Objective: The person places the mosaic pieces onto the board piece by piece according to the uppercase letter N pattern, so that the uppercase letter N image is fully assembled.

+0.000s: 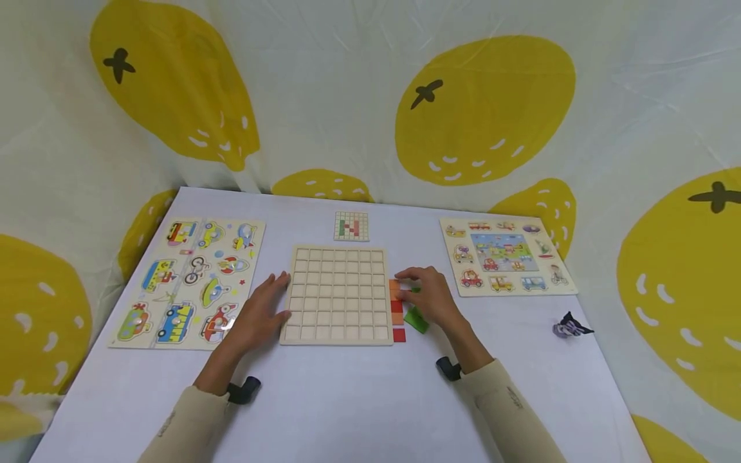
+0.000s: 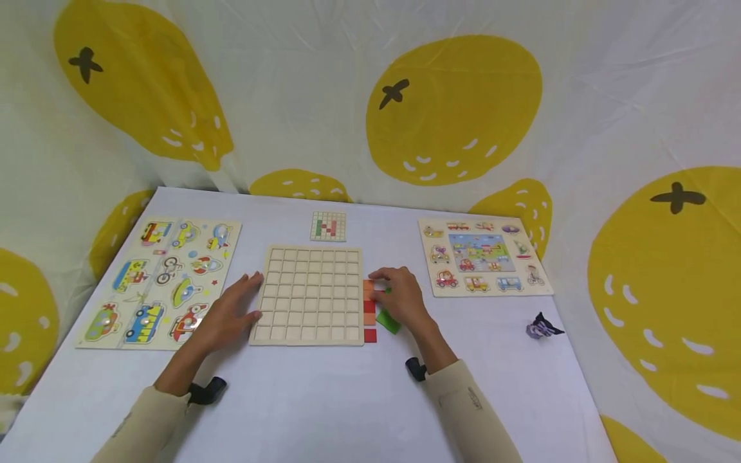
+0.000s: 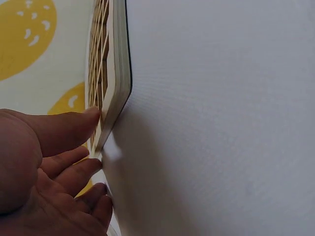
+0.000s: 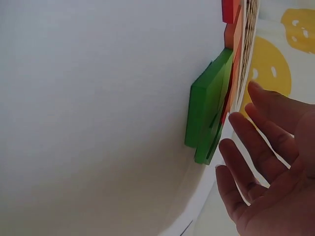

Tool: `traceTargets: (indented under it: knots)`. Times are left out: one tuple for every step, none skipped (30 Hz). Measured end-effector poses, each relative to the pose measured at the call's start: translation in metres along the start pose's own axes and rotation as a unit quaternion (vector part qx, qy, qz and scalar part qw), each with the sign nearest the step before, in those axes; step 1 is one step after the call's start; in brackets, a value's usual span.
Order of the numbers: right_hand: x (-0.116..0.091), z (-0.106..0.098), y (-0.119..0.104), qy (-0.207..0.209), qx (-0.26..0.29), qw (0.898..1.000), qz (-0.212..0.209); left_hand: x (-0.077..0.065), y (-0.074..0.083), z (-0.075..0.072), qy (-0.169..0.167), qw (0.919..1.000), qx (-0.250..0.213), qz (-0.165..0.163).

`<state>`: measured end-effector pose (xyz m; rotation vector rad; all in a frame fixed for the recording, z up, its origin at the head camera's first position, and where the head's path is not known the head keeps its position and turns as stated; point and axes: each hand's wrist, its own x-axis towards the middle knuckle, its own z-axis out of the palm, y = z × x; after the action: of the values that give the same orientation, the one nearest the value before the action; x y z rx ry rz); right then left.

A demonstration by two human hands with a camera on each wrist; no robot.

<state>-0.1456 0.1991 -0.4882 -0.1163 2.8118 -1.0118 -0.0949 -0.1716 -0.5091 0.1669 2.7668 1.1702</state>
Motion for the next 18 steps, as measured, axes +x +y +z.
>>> traceTargets:
  knots:
    - [0.001, 0.001, -0.001, 0.0, -0.001, 1.0, 0.004, 0.0, 0.0, 0.0, -0.001, 1.0, 0.003, 0.002]
    - [0.002, 0.003, -0.002, 0.0, -0.003, 1.0, 0.008, 0.0, 0.0, 0.0, -0.002, 1.0, 0.008, 0.004]
    - [0.003, 0.004, -0.003, 0.0, -0.005, 1.0, 0.012, 0.0, -0.001, 0.0, -0.002, 0.9999, 0.01, 0.007]
    - [0.004, 0.005, -0.003, 0.001, -0.009, 1.0, 0.014, -0.001, -0.001, 0.001, -0.002, 0.9999, 0.013, 0.007]
    - [0.005, 0.007, -0.004, 0.002, -0.013, 1.0, 0.017, -0.001, -0.002, 0.001, -0.003, 0.9998, 0.016, 0.009]
    - [0.007, 0.008, -0.005, 0.003, -0.018, 1.0, 0.016, -0.001, -0.003, 0.001, -0.003, 0.9998, 0.018, 0.009]
    - [0.008, 0.009, -0.006, 0.005, -0.022, 1.0, 0.016, -0.001, -0.003, 0.001, -0.004, 0.9998, 0.019, 0.009]
    - [0.009, 0.01, -0.007, 0.007, -0.025, 1.0, 0.015, -0.002, -0.004, 0.001, -0.003, 0.9997, 0.021, 0.01]
    - [0.01, 0.01, -0.007, 0.008, -0.028, 0.999, 0.012, -0.002, -0.004, 0.001, -0.003, 0.9997, 0.021, 0.013]
    - [0.011, 0.011, -0.007, 0.01, -0.032, 0.999, 0.008, -0.002, -0.004, 0.001, -0.004, 0.9997, 0.021, 0.013]
    - [0.013, 0.011, -0.007, 0.01, -0.036, 0.999, 0.004, -0.002, -0.004, 0.001, -0.003, 0.9997, 0.019, 0.017]
    - [0.014, 0.011, -0.007, 0.012, -0.039, 0.999, 0.0, -0.003, -0.004, 0.0, -0.003, 0.9996, 0.019, 0.019]
    - [0.015, 0.011, -0.006, 0.013, -0.04, 0.999, -0.003, -0.003, -0.003, 0.0, -0.003, 0.9996, 0.02, 0.022]
    - [0.016, 0.011, -0.006, 0.013, -0.04, 0.999, -0.006, -0.003, -0.002, -0.001, -0.003, 0.9995, 0.02, 0.025]
    - [0.017, 0.011, -0.006, 0.014, -0.041, 0.999, -0.008, -0.003, -0.002, -0.001, -0.004, 0.9994, 0.02, 0.026]
    - [0.018, 0.011, -0.005, 0.014, -0.042, 0.999, -0.011, -0.003, -0.001, -0.001, -0.005, 0.9994, 0.023, 0.027]
    - [0.019, 0.01, -0.005, 0.014, -0.043, 0.999, -0.014, -0.003, -0.001, -0.002, -0.006, 0.9993, 0.024, 0.027]
    - [0.02, 0.01, -0.005, 0.015, -0.043, 0.999, -0.015, -0.003, -0.001, -0.002, -0.007, 0.9993, 0.026, 0.026]
